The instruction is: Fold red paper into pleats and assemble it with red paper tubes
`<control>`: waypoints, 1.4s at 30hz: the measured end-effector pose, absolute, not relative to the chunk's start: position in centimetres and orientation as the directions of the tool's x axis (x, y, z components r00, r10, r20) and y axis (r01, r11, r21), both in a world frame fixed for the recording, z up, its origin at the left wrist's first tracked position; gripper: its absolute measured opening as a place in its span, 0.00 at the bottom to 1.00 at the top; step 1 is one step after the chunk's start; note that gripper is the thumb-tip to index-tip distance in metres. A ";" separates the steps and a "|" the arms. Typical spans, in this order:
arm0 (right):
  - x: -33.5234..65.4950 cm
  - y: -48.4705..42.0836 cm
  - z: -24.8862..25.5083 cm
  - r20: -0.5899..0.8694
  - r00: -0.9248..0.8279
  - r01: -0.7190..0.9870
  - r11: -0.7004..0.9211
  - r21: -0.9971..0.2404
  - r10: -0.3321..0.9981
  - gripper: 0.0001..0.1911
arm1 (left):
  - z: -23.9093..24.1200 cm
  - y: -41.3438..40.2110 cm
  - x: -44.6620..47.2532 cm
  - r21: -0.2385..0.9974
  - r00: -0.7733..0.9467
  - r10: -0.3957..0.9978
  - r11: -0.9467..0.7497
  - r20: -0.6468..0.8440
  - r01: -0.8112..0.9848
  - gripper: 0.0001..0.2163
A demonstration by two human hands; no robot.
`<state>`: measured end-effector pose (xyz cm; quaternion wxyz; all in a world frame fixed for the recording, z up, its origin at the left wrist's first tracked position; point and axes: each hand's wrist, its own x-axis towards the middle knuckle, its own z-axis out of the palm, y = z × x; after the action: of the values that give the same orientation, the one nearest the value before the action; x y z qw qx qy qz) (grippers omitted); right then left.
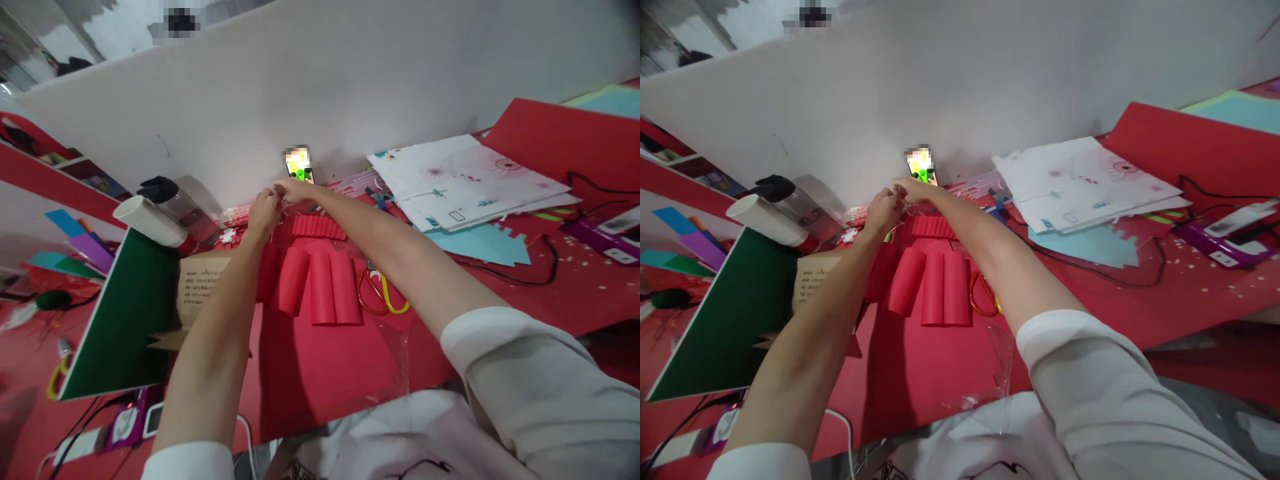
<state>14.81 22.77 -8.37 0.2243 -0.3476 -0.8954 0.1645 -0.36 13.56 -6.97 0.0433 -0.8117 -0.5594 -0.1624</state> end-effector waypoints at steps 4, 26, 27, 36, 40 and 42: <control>15.5 22.0 -8.4 0.312 -0.667 0.503 0.718 -0.480 0.676 0.15 | -6.5 14.1 -0.4 0.190 0.260 0.891 -0.348 0.372 0.918 0.13; 15.7 22.6 -9.3 0.434 -0.617 0.471 0.750 -0.465 0.656 0.12 | -5.1 13.2 -1.6 0.096 0.294 0.893 -0.344 0.340 0.934 0.13; 15.6 22.6 -9.2 0.439 -0.615 0.467 0.752 -0.466 0.655 0.11 | -5.0 13.0 -1.3 0.073 0.279 0.896 -0.322 0.345 0.944 0.12; 15.7 23.6 -8.8 0.421 -0.685 0.387 0.786 -0.482 0.595 0.12 | -3.9 12.3 -0.7 -0.088 0.379 0.860 -0.372 0.343 0.924 0.15; 15.8 23.6 -8.8 0.332 -0.667 0.451 0.716 -0.533 0.667 0.11 | -3.9 12.1 -1.2 -0.165 0.575 0.781 -0.551 0.242 0.818 0.15; 16.0 23.5 -8.8 0.329 -0.615 0.488 0.673 -0.556 0.717 0.12 | -3.9 12.0 -1.3 -0.163 0.666 0.720 -0.646 0.195 0.745 0.15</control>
<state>16.04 23.55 -8.78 0.2713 -0.3447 -0.8735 0.2110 -1.35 12.02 -3.93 0.1149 -0.9056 -0.4045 -0.0562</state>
